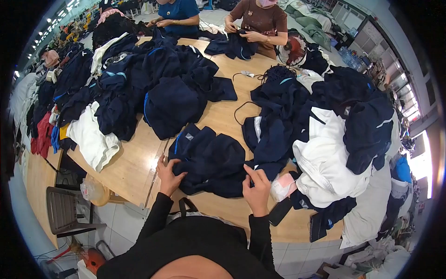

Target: The recorder uses thread snips to remove loose threads from various blue garments on a factory table.

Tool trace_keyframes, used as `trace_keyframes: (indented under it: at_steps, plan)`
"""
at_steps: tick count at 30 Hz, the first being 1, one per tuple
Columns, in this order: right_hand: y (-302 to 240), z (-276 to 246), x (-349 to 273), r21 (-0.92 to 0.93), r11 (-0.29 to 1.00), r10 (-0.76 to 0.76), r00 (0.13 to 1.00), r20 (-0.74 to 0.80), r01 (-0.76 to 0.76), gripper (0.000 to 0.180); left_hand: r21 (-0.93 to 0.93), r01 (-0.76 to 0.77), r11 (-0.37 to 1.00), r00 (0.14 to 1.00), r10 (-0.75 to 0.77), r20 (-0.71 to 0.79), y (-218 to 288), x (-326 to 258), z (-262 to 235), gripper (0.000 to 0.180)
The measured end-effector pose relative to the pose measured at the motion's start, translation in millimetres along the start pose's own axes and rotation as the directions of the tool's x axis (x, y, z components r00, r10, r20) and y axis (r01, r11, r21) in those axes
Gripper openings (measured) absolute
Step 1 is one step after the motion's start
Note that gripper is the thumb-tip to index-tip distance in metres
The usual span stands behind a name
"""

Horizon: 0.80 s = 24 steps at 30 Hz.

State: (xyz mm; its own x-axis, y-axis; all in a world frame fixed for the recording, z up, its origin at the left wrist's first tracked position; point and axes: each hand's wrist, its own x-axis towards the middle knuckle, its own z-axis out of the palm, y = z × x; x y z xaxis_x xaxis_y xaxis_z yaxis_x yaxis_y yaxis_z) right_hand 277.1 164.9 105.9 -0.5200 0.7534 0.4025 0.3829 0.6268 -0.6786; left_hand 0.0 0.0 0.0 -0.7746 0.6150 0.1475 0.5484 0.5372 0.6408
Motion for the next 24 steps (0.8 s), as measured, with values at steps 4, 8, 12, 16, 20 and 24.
trace_keyframes:
  at_steps: [4,8,12,16,20,24]
  plan:
    - [19.6,0.3,-1.2,-0.19,0.981,-0.097,0.948,-0.305,0.039,0.037,-0.099,-0.114,0.989,0.99,0.105,-0.097,-4.1,-5.2,7.7,0.042]
    - [72.0,5.5,-10.4,-0.081,0.989,0.089,0.928,-0.36,-0.127,0.042,-0.423,0.01,0.906,0.995,-0.049,-0.083,3.1,-0.3,2.1,0.034]
    - [63.0,-2.8,-20.4,0.292,0.847,0.503,0.847,-0.171,-0.445,0.038,-0.433,0.055,0.9,0.992,-0.001,0.123,4.5,9.2,-9.6,0.035]
    - [51.5,-3.2,-31.7,0.346,0.854,0.48,0.847,-0.231,-0.389,0.023,-0.643,0.28,0.713,0.905,0.028,0.425,20.1,5.8,-31.3,0.025]
    - [34.1,8.2,-26.8,0.439,0.818,0.46,0.881,-0.109,-0.372,0.016,-0.709,0.627,0.323,0.723,0.098,0.684,34.0,7.7,-35.2,0.018]
    - [11.2,25.4,-20.8,0.489,0.799,0.381,0.924,0.039,-0.35,0.014,-0.706,0.628,0.329,0.75,-0.013,0.661,56.5,-1.6,-27.9,0.023]
